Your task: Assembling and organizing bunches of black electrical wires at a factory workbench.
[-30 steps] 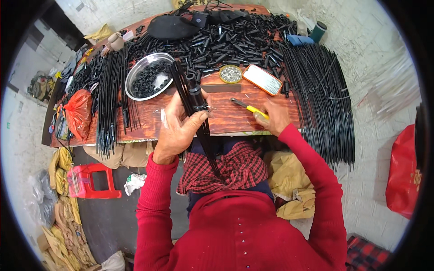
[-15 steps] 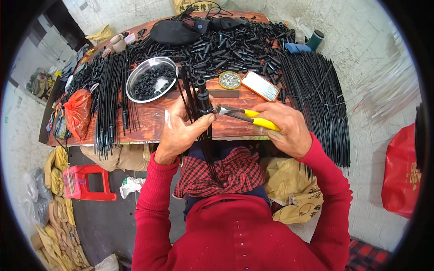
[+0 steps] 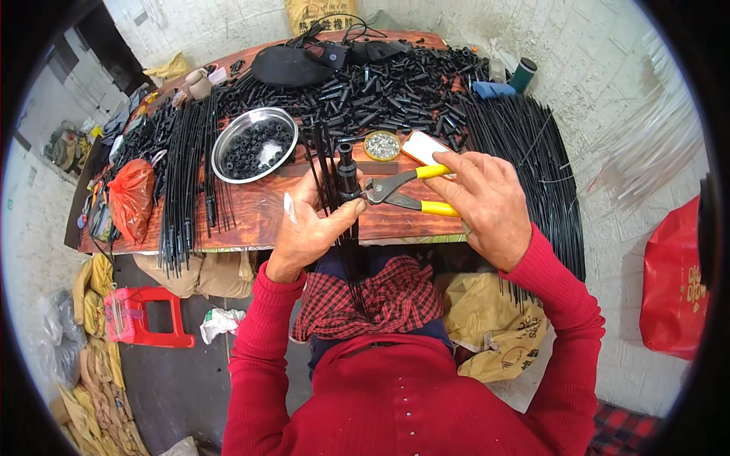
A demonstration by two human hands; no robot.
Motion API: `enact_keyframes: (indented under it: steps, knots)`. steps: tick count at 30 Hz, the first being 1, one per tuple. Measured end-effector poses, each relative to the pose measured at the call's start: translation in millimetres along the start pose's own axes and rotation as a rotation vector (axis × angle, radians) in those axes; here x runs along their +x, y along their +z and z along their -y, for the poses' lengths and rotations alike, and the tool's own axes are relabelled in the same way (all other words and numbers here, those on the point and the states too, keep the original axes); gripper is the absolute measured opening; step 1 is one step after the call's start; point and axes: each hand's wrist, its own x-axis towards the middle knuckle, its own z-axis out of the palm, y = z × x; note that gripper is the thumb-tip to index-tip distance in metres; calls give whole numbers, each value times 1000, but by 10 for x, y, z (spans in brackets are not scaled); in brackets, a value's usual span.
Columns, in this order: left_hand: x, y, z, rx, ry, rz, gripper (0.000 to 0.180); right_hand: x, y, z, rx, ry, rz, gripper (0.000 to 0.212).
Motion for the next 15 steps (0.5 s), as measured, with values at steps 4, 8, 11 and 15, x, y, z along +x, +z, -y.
enact_keyframes:
  steps: [4, 8, 11, 15]
  knots:
    - [40, 18, -11, 39, 20, 1, 42, 49, -63, -17, -97, -29, -15, 37]
    - [-39, -70, -74, -32, -17, -21, 50, 135, -123, 71, -106, -77, -16, 32]
    - [-80, -106, 137, 0, 0, -59, 58, 227, -124, 130, -84, -100, -32, 27]
    - [-94, -151, -116, 162, 44, 46, 62, 217, -114, 208, -41, -72, -36, 22]
